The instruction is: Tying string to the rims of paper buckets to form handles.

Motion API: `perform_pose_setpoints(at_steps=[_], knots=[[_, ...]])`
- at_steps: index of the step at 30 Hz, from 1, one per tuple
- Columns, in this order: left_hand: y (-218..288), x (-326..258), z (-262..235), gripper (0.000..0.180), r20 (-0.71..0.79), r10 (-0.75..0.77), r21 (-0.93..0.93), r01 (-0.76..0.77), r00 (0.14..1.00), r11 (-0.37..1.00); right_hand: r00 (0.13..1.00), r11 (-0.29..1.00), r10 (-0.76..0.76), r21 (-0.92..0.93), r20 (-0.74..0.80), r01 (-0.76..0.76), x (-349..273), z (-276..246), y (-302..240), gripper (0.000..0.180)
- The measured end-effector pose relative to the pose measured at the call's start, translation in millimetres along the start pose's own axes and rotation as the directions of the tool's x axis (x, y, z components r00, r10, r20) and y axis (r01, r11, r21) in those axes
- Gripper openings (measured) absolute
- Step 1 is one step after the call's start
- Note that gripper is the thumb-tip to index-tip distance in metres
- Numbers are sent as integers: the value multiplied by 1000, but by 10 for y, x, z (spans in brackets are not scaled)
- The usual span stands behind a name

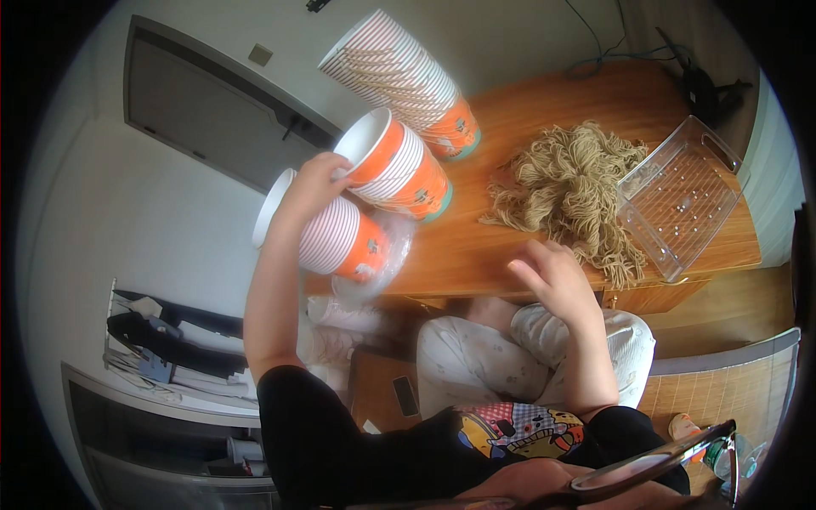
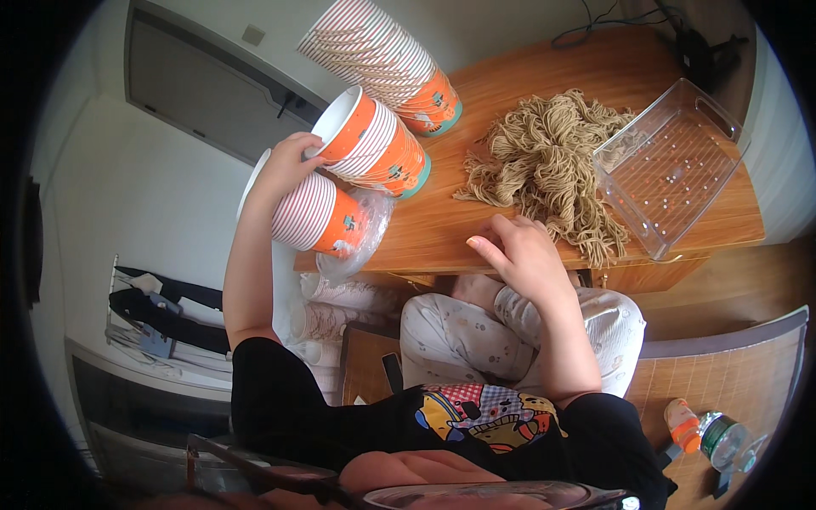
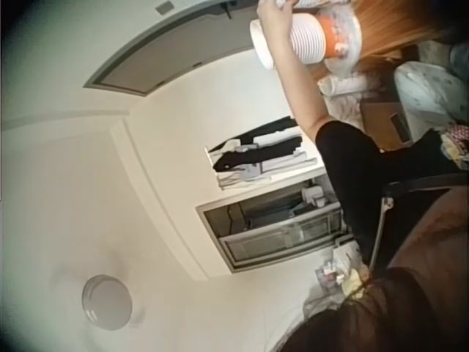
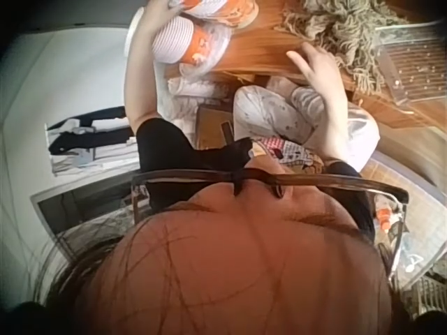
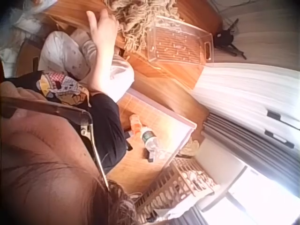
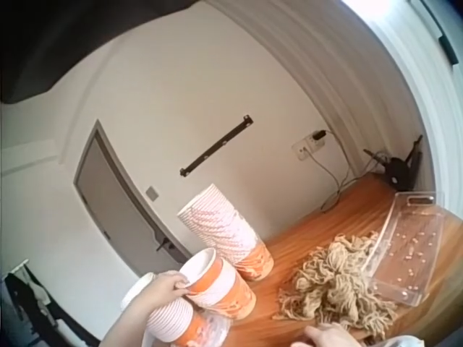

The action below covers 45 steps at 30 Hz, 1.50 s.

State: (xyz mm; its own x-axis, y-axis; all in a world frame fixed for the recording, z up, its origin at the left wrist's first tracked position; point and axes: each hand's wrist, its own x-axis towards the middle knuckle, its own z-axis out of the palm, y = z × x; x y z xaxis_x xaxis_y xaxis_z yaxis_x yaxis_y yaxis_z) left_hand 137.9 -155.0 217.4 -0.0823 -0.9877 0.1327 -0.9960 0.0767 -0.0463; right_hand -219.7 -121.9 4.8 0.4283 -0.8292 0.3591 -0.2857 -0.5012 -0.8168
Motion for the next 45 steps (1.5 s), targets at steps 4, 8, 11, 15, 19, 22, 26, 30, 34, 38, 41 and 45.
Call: perform_pose_setpoints(at_steps=[4, 8, 11, 15, 19, 22, 26, 30, 34, 38, 41, 45], knots=[[23, 136, 108, 58, 73, -178, -438, 192, 981, 878, 1000, 1000, -1, 8, -3, 1, 1, 12, 21, 40], [50, 397, 165, 91, 70, -327, -419, 325, 943, 848, 1000, 1000, 6, -28, 4, -6, 1, 11, -5, 41], [7, 522, 166, 105, 178, -377, -421, 417, 909, 806, 1000, 1000, 5, -20, 13, -5, -4, 7, -16, 41], [81, 536, 149, 106, 332, -379, -453, 498, 864, 739, 1000, 1000, -3, -8, 8, 3, -7, 15, 17, 41], [64, 589, 181, 112, 397, -363, -502, 530, 843, 683, 1000, 1000, 17, -13, 11, -17, -3, 1, 4, 41], [13, 645, 241, 115, 429, -366, -479, 551, 826, 683, 1000, 1000, 16, -13, 5, -16, -6, 12, 8, 41], [-26, 718, 240, 118, 457, -357, -375, 540, 815, 753, 1000, 999, 29, -15, 4, -29, -1, 7, -5, 42], [-17, 747, 244, 120, 454, -361, -320, 527, 815, 787, 1000, 999, 22, -33, 0, -22, -1, 24, 3, 41], [-19, 773, 251, 124, 478, -320, -279, 487, 818, 828, 1000, 999, 26, -24, -9, -26, 9, 31, -4, 40], [-90, 828, 294, 127, 431, -326, -243, 456, 841, 856, 999, 999, 43, -30, -21, -44, 15, 79, 19, 39], [-47, 821, 256, 128, 492, -271, -191, 406, 828, 894, 999, 999, 35, -27, -17, -36, 18, 94, 30, 39], [-83, 844, 322, 127, 477, -284, -206, 420, 832, 884, 999, 1000, 30, -7, -35, -31, 28, 110, 40, 39]])
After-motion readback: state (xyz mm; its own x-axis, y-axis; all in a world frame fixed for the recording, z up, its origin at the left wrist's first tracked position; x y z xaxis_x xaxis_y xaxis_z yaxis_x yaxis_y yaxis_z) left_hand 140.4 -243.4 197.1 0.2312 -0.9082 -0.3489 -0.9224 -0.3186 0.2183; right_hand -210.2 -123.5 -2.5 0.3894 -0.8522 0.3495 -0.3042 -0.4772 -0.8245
